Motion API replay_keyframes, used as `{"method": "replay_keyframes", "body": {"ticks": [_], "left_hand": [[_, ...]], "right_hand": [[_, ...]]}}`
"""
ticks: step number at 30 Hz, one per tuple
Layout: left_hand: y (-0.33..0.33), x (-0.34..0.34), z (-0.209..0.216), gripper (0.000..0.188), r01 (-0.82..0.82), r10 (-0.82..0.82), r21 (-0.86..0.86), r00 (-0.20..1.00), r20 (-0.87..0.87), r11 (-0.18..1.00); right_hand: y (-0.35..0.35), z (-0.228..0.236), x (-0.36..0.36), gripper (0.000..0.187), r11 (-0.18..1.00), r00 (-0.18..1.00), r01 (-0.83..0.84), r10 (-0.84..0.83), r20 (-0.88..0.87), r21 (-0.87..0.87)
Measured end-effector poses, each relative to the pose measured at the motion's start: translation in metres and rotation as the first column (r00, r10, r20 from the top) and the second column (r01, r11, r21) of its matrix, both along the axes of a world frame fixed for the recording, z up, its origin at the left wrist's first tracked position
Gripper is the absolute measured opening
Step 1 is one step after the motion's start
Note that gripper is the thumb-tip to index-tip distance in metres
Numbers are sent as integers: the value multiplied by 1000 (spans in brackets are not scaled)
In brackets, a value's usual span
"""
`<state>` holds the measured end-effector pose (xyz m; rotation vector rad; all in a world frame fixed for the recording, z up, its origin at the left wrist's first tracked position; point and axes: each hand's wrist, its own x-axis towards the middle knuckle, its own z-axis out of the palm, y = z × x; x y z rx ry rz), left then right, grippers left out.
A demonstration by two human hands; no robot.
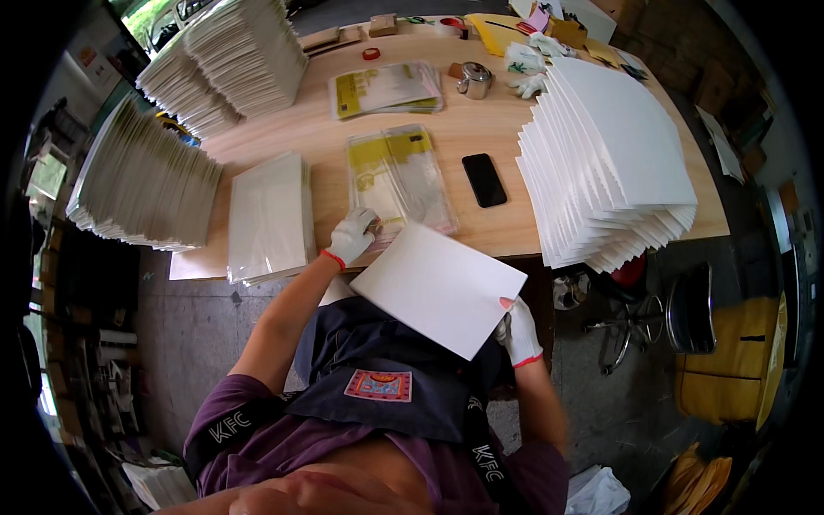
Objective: The person is standing at a table, repeatedly picking up white sheets of paper and placing them into clear plastic bags. They then fold the top of the bags to seal them and place the finished packages onto a stack on the table.
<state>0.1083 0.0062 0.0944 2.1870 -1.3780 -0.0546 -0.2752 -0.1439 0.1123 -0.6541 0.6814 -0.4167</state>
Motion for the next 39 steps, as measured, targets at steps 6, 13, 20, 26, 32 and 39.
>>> {"method": "replay_keyframes", "body": {"ticks": [6,13,20,26,32,39], "left_hand": [[-6,-5,25,30,34,-32,49,998,-59,998],[-7,2,54,41,181,-176,12,966,-192,983],[4,-29,37,46,30,-69,-240,985,-156,970],[-20,-95,-1,41,-665,-88,-463,515,-853,586],[-56,-118,-24,37,-459,-194,-466,522,-831,756],[-16,-128,-37,34,-506,-128,-332,395,-910,796]], "right_hand": [[17,-36,-6,29,978,986,151,-160,53,146],[18,-29,4,25,980,977,176,-186,103,97],[52,28,36,18,955,956,294,-293,-31,47],[64,52,31,21,972,973,233,-233,-1,-31],[67,71,37,28,975,988,155,-153,26,-158],[79,44,50,25,985,988,115,-127,-90,-126]]}}
